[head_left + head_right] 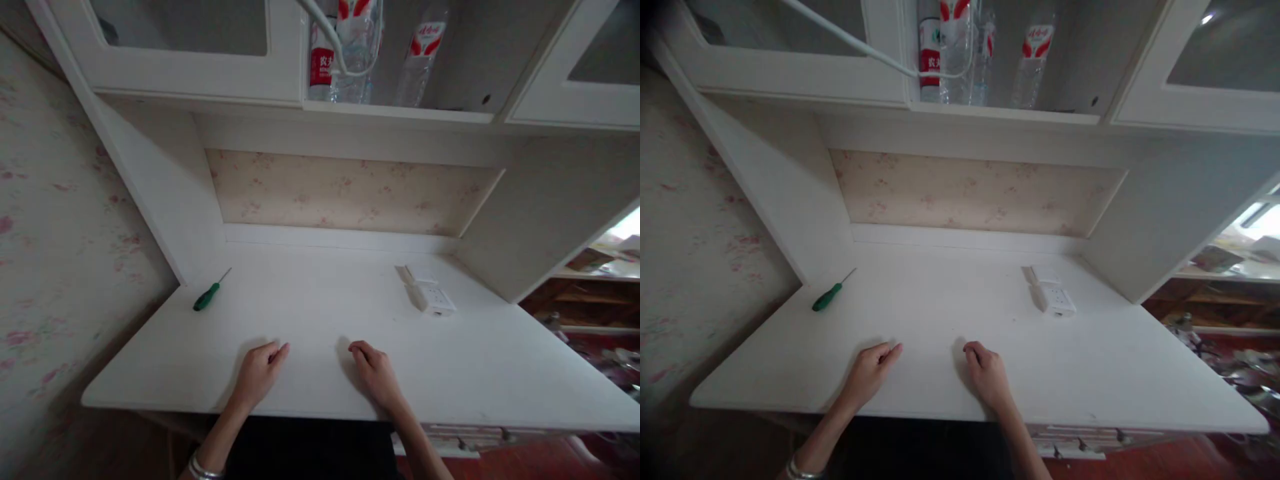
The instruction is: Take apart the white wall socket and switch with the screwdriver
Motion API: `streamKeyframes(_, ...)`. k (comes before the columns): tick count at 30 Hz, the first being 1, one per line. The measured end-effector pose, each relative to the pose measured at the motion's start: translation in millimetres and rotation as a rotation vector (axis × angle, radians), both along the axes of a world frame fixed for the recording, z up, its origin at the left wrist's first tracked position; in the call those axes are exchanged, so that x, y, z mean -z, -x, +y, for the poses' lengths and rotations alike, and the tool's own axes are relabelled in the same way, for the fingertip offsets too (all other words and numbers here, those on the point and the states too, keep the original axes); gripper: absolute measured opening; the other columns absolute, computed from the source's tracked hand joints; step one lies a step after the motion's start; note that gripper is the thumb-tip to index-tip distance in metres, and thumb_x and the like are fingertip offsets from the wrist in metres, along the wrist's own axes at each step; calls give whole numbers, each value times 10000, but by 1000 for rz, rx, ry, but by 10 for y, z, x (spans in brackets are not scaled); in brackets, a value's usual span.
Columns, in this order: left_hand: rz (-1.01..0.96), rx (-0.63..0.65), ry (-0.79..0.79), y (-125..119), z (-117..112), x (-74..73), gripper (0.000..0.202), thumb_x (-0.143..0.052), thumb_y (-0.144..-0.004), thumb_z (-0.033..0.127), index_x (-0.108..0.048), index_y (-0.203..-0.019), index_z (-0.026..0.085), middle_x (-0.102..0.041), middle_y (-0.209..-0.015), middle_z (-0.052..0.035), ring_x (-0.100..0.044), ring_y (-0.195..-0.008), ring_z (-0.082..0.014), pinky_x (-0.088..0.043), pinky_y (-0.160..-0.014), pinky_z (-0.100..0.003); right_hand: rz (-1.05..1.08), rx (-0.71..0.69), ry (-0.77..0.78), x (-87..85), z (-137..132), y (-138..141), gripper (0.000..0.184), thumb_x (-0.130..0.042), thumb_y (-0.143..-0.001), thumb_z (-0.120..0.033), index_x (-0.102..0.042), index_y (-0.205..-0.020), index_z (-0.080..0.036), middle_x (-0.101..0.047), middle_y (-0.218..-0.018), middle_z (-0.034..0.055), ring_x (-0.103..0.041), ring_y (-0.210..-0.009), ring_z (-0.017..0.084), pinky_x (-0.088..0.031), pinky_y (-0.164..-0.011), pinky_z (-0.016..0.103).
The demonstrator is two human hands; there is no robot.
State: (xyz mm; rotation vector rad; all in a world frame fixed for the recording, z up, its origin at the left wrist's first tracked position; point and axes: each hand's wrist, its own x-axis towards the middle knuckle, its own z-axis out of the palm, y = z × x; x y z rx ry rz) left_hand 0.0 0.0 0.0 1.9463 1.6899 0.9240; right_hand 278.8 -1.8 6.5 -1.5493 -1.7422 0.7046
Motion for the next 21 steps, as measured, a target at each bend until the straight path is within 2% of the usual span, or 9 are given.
streamKeyframes(21, 11, -5, 32, 1, -1, -10, 484, -411, -909, 499, -275, -552, 202, -276, -512, 61, -346, -500, -107, -234, -523, -252, 8, 4, 1, -3, 1, -1, 345, -373, -906, -383, -663, -895, -196, -705, -781, 45, -634, -704, 195, -423, -677, 269)
